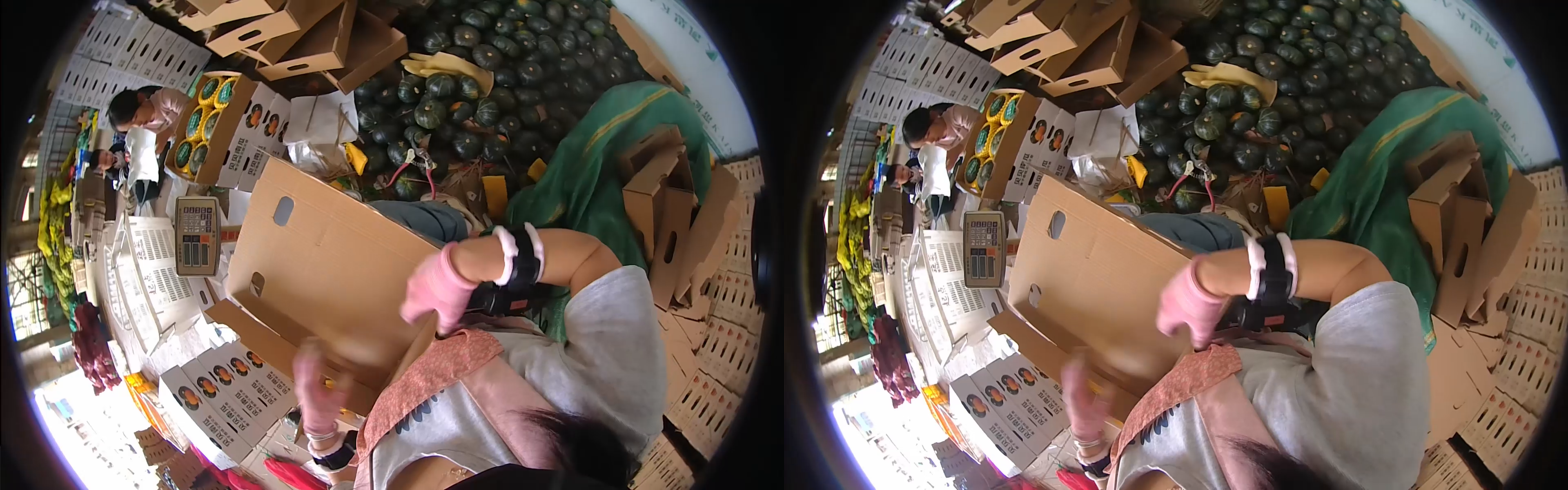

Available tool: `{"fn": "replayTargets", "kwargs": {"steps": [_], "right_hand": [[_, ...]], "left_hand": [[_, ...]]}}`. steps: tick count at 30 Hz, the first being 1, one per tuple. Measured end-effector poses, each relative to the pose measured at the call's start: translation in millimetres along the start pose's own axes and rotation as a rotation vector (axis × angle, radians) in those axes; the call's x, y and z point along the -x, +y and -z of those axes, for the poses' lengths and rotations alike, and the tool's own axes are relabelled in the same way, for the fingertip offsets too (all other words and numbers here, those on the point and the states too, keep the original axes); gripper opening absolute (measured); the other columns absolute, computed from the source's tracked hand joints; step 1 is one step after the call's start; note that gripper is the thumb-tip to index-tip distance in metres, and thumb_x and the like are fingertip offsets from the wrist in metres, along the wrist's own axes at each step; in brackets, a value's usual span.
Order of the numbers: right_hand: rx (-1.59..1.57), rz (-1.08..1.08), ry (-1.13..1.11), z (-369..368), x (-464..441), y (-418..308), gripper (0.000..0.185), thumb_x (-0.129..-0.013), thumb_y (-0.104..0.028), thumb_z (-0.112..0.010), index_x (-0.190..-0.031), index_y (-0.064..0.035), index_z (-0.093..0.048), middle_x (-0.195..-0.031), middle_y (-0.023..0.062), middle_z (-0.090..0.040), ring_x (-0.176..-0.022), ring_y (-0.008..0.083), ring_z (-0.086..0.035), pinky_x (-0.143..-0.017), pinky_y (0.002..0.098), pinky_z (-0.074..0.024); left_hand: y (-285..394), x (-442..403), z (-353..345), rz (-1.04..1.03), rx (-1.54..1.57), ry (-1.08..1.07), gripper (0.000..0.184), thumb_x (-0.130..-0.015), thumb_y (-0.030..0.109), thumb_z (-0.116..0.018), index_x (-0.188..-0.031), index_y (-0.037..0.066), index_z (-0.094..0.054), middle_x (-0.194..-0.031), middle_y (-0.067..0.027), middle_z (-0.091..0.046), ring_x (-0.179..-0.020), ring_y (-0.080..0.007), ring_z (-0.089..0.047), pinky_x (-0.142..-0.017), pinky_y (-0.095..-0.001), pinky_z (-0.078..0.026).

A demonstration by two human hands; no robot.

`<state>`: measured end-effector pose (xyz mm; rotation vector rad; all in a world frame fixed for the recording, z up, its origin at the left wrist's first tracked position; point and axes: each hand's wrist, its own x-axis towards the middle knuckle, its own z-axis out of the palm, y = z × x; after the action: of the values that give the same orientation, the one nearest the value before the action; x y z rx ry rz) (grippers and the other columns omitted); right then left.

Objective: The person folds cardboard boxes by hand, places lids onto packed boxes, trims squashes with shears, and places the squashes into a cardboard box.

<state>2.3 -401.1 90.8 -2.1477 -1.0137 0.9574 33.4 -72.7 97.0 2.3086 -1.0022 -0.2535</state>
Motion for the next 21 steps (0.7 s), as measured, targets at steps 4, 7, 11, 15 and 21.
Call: {"fn": "replayTargets", "kwargs": {"steps": [4,7,11,15,21], "right_hand": [[0.104,-0.504,1.037,59,8,21,0.054,-0.073,-0.035,-0.067,-0.113,-0.0013,-0.052,-0.096,0.0174,-0.059,-0.076,0.0328,-0.062,-0.066,0.0428,-0.0513],[-0.101,-0.411,1.069,74,-21,75,0.048,-0.072,-0.024,-0.066,-0.112,0.0011,-0.054,-0.104,0.0180,-0.058,-0.089,0.0334,-0.060,-0.077,0.0397,-0.0487],[-0.289,0.014,1.176,59,-49,112,0.038,-0.073,-0.011,-0.061,-0.109,-0.0022,-0.060,-0.103,0.0156,-0.061,-0.093,0.0288,-0.058,-0.083,0.0342,-0.0451],[-0.664,0.074,1.066,60,-42,106,0.024,-0.075,-0.005,-0.057,-0.098,-0.0047,-0.066,-0.084,0.0040,-0.063,-0.076,0.0113,-0.055,-0.070,0.0248,-0.0437],[-0.706,0.203,1.170,66,-45,114,0.019,-0.081,-0.013,-0.065,-0.098,-0.0043,-0.062,-0.086,0.0006,-0.058,-0.074,0.0089,-0.051,-0.068,0.0224,-0.0436]], "left_hand": [[-86,-1,36,0.438,0.040,0.781,0.048,-0.086,0.025,-0.061,-0.126,0.002,-0.047,-0.123,-0.0113,-0.051,-0.111,-0.0267,-0.050,-0.093,-0.0377,-0.042],[-120,-4,32,0.655,0.914,0.522,0.052,-0.090,0.038,-0.055,-0.128,0.004,-0.045,-0.122,-0.0087,-0.052,-0.111,-0.0231,-0.049,-0.094,-0.0358,-0.041],[-121,-8,25,0.708,1.300,0.261,0.054,-0.092,0.047,-0.048,-0.126,0.006,-0.047,-0.116,-0.0054,-0.054,-0.105,-0.0192,-0.051,-0.091,-0.0331,-0.041],[-150,3,20,0.635,1.135,0.185,0.062,-0.093,0.053,-0.039,-0.128,0.003,-0.047,-0.115,-0.0089,-0.058,-0.099,-0.0217,-0.056,-0.085,-0.0334,-0.046],[-105,-36,16,0.381,0.939,0.549,0.039,-0.091,0.024,-0.052,-0.120,-0.001,-0.049,-0.117,-0.0142,-0.057,-0.101,-0.0243,-0.056,-0.091,-0.0373,-0.045]]}}
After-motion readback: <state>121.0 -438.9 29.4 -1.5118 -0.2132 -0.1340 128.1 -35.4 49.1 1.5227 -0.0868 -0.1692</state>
